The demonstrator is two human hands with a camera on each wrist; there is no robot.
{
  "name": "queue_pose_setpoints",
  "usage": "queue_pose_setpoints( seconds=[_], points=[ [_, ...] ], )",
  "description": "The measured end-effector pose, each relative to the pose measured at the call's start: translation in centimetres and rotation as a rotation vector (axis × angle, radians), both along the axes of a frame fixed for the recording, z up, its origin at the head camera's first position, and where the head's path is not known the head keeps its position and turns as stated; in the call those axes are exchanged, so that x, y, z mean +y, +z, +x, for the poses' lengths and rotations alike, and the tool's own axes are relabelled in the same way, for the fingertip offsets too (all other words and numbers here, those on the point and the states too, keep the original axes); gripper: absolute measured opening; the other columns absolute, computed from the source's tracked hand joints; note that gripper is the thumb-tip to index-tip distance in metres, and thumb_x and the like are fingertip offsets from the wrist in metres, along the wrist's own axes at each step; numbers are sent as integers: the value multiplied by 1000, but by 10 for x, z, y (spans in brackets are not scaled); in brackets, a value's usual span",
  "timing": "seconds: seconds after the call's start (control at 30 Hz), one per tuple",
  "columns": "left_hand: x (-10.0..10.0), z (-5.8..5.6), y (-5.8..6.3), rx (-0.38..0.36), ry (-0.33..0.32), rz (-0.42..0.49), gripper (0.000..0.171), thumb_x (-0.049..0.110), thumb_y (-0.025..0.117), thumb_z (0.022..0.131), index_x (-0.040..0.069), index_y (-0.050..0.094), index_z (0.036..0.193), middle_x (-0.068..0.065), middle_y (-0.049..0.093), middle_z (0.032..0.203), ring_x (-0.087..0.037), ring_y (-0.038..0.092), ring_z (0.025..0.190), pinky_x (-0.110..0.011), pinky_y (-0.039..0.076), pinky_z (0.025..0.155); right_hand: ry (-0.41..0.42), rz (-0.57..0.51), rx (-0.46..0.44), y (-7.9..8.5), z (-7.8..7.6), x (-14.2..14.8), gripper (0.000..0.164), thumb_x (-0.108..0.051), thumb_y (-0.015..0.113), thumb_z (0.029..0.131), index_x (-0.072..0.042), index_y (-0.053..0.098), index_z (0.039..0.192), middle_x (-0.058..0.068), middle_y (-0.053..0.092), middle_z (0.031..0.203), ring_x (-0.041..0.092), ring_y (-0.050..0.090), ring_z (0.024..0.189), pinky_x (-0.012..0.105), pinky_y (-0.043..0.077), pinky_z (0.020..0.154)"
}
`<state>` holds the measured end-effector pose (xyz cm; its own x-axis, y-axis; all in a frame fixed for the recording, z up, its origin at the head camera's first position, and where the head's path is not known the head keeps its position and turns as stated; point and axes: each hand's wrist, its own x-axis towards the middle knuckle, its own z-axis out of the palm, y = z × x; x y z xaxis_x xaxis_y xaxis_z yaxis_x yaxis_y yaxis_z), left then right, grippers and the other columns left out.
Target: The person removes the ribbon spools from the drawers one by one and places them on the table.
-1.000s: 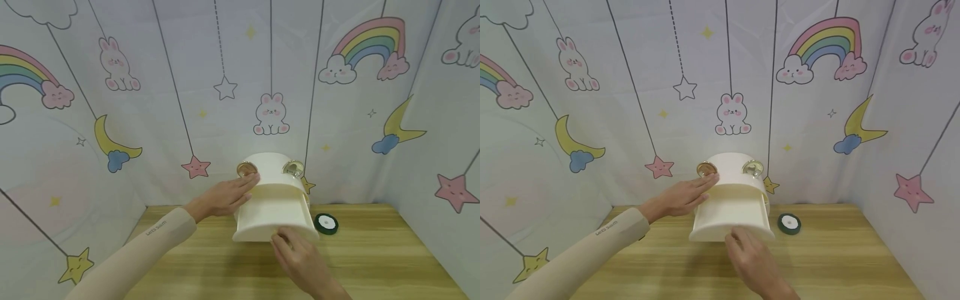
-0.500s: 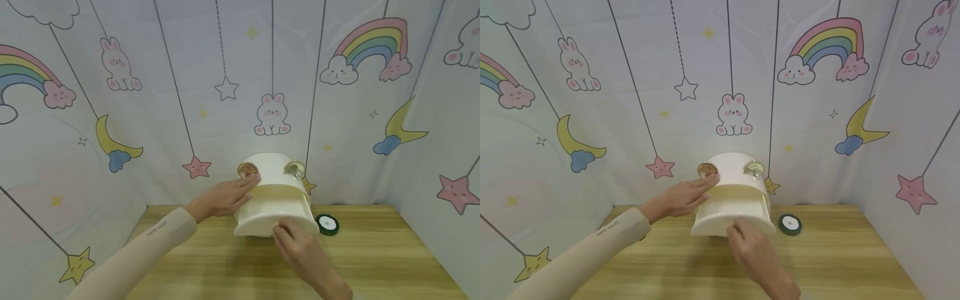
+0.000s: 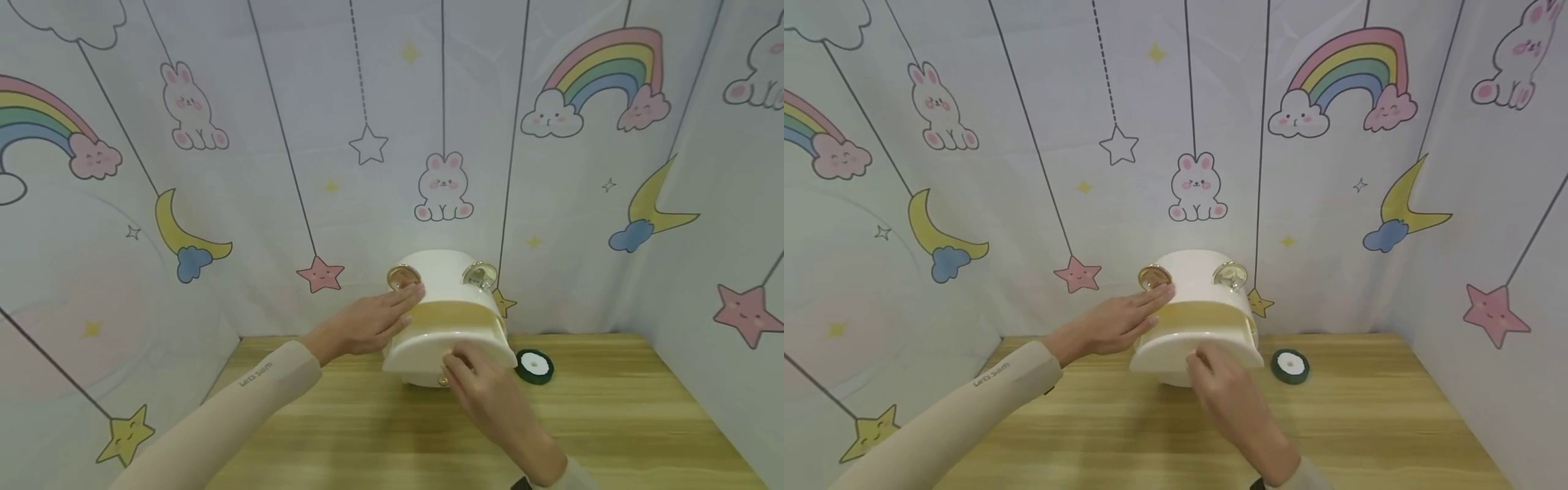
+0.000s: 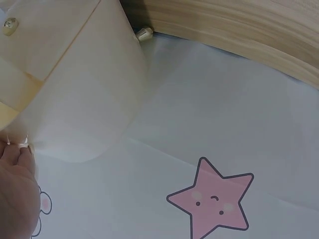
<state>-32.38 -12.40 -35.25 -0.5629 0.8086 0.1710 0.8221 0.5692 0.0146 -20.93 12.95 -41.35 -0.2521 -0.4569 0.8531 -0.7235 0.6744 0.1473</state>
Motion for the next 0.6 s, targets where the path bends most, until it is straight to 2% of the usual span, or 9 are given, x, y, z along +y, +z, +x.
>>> queue_pose_setpoints(
  seconds=[0.1, 0.17, 0.27, 0.37, 0.6],
  points=[
    [0, 0, 0, 1, -1, 1, 60, 36, 30, 116, 15, 16, 170, -2, 17, 178, -20, 23, 164, -43, 30, 132, -4, -5, 15, 0, -4, -1, 43, -24, 40, 115, -1, 73, 98, 9, 66, 98, 16, 65, 78, 26, 58, 67],
    [0, 0, 0, 4, -4, 5, 60, 36, 29, 116, 15, 16, 170, -2, 17, 178, -20, 23, 164, -43, 30, 132, -1, -12, 21, 0, -8, -1, 32, -19, 49, 112, -1, 73, 99, 9, 67, 99, 17, 66, 79, 27, 59, 67],
    [0, 0, 0, 5, -8, 14, 60, 36, 29, 116, 16, 15, 170, -2, 17, 178, -20, 23, 164, -43, 31, 131, 4, -20, 6, -1, -13, 0, 9, -9, 69, 99, -1, 73, 100, 10, 67, 100, 18, 67, 80, 28, 60, 69],
    [0, 0, -1, -2, -11, 16, 60, 37, 29, 116, 16, 15, 170, -2, 17, 178, -20, 23, 164, -43, 31, 131, 7, -26, -9, -2, -19, 0, 17, -2, 79, 85, -1, 73, 100, 11, 67, 101, 20, 67, 82, 30, 61, 71],
    [-1, 0, -1, -9, -13, 30, 59, 37, 28, 116, 16, 15, 170, -2, 17, 177, -21, 23, 164, -43, 30, 132, -22, -37, -35, -5, -30, 0, 19, 1, 83, 82, 0, 74, 99, 13, 68, 101, 21, 70, 84, 31, 63, 71]
  ],
)
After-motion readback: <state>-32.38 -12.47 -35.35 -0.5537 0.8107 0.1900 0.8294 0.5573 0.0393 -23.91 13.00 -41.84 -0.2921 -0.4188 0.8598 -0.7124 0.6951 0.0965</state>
